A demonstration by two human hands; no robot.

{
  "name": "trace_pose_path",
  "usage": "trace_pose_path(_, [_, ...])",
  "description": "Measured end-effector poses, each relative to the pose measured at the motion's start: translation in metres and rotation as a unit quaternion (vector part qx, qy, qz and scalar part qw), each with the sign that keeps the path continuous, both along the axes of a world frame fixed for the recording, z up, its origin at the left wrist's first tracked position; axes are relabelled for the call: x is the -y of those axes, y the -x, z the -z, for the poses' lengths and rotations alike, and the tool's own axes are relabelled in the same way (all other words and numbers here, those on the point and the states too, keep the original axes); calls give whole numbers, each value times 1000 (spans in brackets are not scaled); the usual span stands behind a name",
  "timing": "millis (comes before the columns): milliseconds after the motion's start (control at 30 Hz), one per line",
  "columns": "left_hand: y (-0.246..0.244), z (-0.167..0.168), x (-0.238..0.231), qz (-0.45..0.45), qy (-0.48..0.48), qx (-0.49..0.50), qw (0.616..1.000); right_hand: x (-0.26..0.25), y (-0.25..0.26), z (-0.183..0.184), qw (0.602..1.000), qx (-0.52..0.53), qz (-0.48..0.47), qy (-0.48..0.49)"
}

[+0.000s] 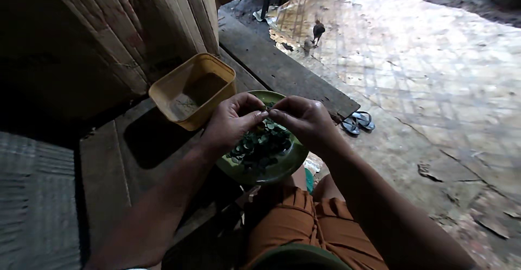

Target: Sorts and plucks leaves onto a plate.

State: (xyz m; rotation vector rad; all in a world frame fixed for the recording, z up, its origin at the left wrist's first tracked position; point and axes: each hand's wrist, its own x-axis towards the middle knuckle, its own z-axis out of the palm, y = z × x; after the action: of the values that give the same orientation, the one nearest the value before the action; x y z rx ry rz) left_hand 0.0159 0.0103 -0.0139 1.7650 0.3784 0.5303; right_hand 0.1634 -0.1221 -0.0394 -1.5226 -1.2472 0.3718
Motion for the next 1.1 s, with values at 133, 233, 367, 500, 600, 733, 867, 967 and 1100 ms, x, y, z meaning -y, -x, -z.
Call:
trace_pose_path(133, [0,-1,1,7,19,-4,1000,6,-3,0,1000,-1,5,6])
trace_pose_path(233, [3,-5,-2,6,53,-10,999,11,-9,0,1000,-7,19,22])
trace_pose_path(367, [8,-8,-9,3,62,-18,998,17,-17,3,998,-24,44,29])
trace_pose_path(500, [8,-12,-11,-3,29,-37,999,21,-23,5,998,-25,48,27])
trace_pose_path(600, [8,-9,-14,1,-97,-62,993,21,-20,0,997,-24,55,45])
trace_pose_path(733, [9,-4,-13,63,-242,-69,966,17,-16,-2,996,9,54,70])
trace_pose_path(867, [5,3,-2,48,-262,-31,963,13,-12,-2,998,29,27,47])
trace_pose_path(967, [2,11,0,11,-291,0,957,10,-10,-1,999,42,7,31])
trace_pose_path(1100, [2,12,-1,-9,-308,-9,951,9,-10,0,998,56,1,23])
